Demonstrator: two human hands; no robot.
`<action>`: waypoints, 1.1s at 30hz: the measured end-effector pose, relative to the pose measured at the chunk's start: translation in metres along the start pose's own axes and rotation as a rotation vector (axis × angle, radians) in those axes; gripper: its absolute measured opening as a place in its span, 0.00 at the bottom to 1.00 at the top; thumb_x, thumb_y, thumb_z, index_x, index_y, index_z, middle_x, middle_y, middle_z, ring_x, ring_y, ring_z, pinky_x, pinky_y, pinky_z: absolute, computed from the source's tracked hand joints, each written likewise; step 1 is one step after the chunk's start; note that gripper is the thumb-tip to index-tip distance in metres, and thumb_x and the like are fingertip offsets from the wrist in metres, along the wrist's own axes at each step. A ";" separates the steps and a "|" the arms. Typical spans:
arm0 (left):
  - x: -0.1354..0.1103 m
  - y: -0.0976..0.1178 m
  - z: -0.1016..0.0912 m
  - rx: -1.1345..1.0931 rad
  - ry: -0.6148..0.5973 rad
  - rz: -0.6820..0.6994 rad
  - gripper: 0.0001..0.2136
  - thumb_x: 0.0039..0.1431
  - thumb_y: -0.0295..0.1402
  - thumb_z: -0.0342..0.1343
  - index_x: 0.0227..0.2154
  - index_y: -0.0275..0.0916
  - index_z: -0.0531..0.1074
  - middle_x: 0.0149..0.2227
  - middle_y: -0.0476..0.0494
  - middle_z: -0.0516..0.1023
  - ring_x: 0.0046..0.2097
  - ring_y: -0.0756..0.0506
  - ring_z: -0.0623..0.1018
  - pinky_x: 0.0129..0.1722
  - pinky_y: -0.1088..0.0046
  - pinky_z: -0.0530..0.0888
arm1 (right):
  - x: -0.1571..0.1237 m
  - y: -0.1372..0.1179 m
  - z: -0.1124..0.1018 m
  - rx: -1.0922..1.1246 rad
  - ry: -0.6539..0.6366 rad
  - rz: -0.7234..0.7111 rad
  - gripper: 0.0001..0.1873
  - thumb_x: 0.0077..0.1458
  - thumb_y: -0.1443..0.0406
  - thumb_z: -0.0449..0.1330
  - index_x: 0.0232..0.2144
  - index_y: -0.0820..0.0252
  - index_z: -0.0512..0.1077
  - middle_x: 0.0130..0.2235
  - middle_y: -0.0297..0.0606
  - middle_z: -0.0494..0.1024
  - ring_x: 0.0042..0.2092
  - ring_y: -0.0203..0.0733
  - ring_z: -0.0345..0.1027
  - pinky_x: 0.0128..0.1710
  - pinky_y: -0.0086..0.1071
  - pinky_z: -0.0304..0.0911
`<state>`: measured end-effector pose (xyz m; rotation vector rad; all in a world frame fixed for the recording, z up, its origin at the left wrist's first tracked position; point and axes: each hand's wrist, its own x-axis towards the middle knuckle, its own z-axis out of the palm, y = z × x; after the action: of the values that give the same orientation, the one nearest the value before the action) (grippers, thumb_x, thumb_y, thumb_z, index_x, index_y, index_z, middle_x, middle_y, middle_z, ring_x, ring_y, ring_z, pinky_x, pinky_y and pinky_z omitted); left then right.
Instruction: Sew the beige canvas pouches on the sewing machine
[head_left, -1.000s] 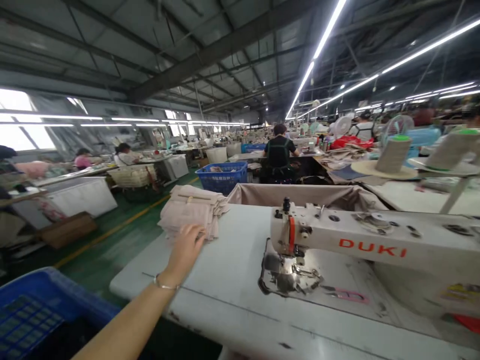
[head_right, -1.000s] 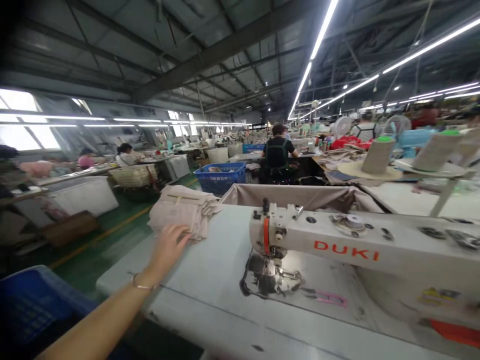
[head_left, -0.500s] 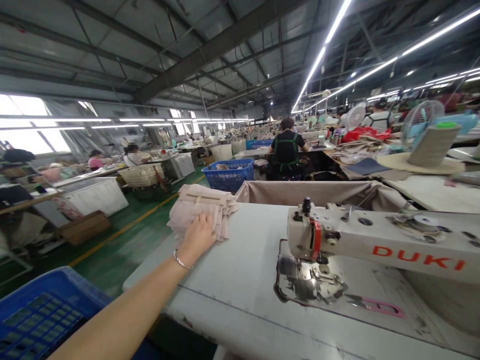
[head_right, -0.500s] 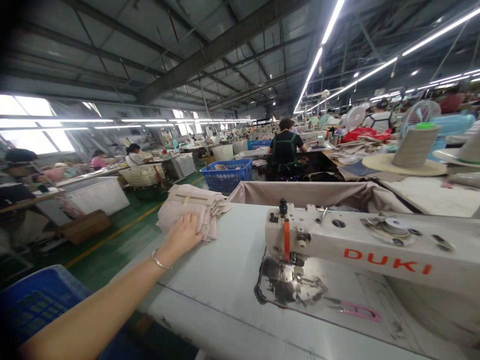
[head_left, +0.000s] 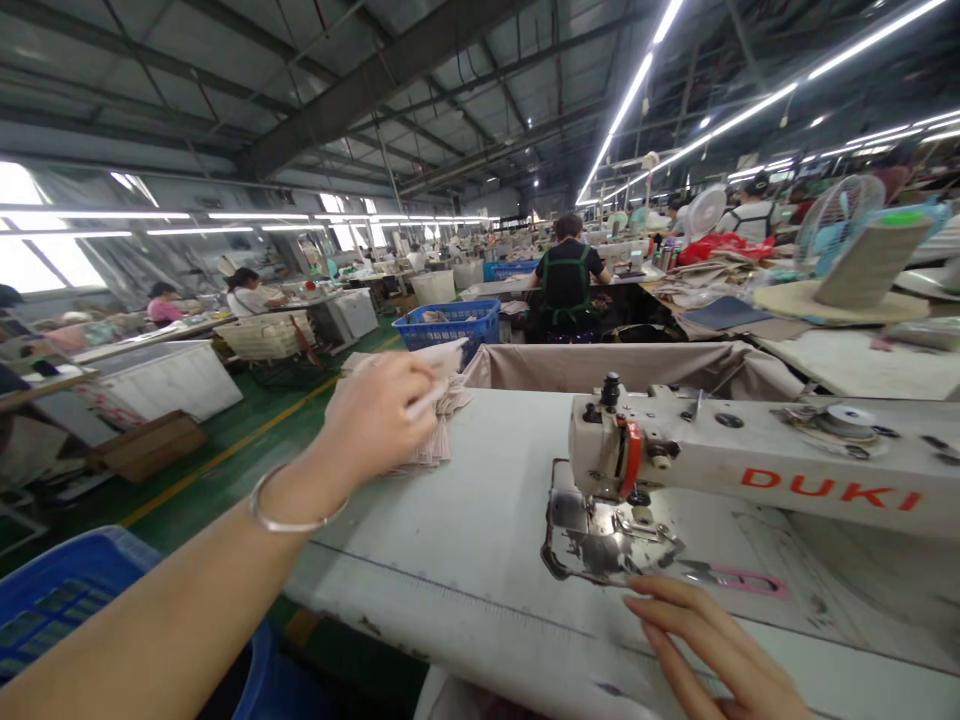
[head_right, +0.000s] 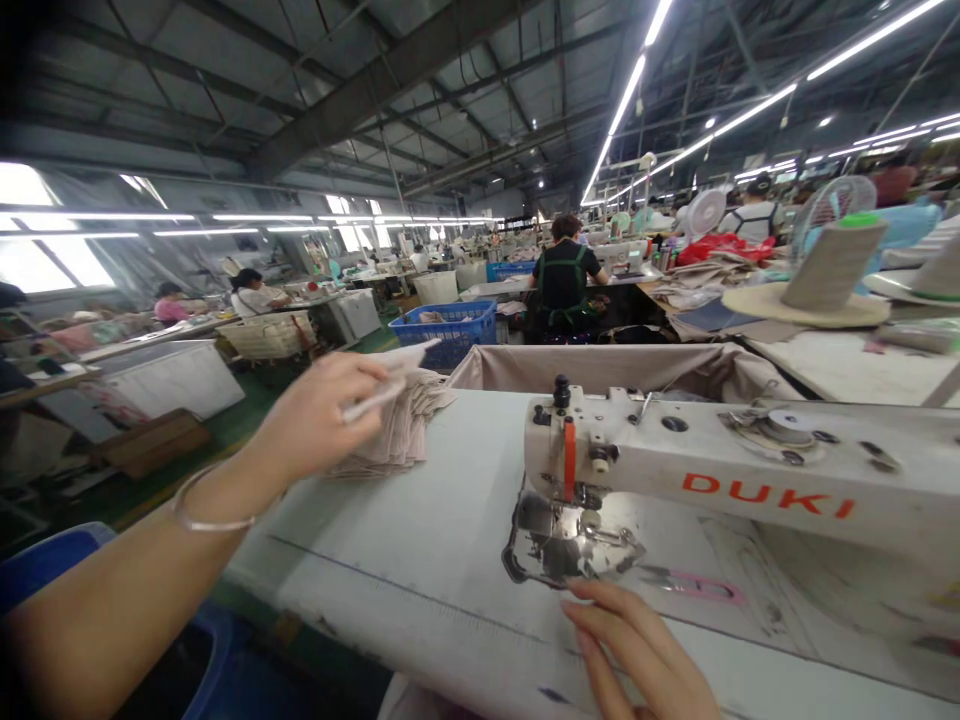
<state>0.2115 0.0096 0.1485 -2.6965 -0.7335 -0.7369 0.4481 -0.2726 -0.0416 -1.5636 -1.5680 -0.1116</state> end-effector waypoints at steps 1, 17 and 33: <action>-0.016 0.023 0.007 -0.116 -0.144 0.058 0.07 0.60 0.34 0.54 0.31 0.38 0.75 0.49 0.44 0.75 0.52 0.40 0.73 0.56 0.61 0.67 | 0.008 -0.008 0.009 0.020 -0.036 -0.014 0.12 0.61 0.64 0.58 0.46 0.49 0.76 0.49 0.39 0.78 0.49 0.45 0.74 0.47 0.32 0.73; -0.094 0.102 0.154 -0.542 -0.499 0.095 0.12 0.56 0.34 0.63 0.43 0.42 0.76 0.47 0.42 0.74 0.50 0.39 0.72 0.53 0.59 0.69 | -0.015 -0.031 0.070 0.028 -0.235 0.228 0.10 0.55 0.71 0.63 0.41 0.59 0.71 0.48 0.45 0.74 0.51 0.51 0.68 0.52 0.46 0.67; -0.095 0.123 0.058 -1.550 -0.494 -0.677 0.13 0.55 0.37 0.65 0.42 0.37 0.77 0.40 0.43 0.81 0.42 0.43 0.78 0.44 0.70 0.74 | 0.048 -0.063 -0.003 0.474 -0.234 0.411 0.08 0.61 0.63 0.60 0.30 0.54 0.76 0.40 0.35 0.78 0.44 0.43 0.71 0.45 0.37 0.65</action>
<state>0.2296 -0.1112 0.0368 -4.1199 -1.8278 -1.0633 0.4061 -0.2510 0.0217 -1.5089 -1.2851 0.6449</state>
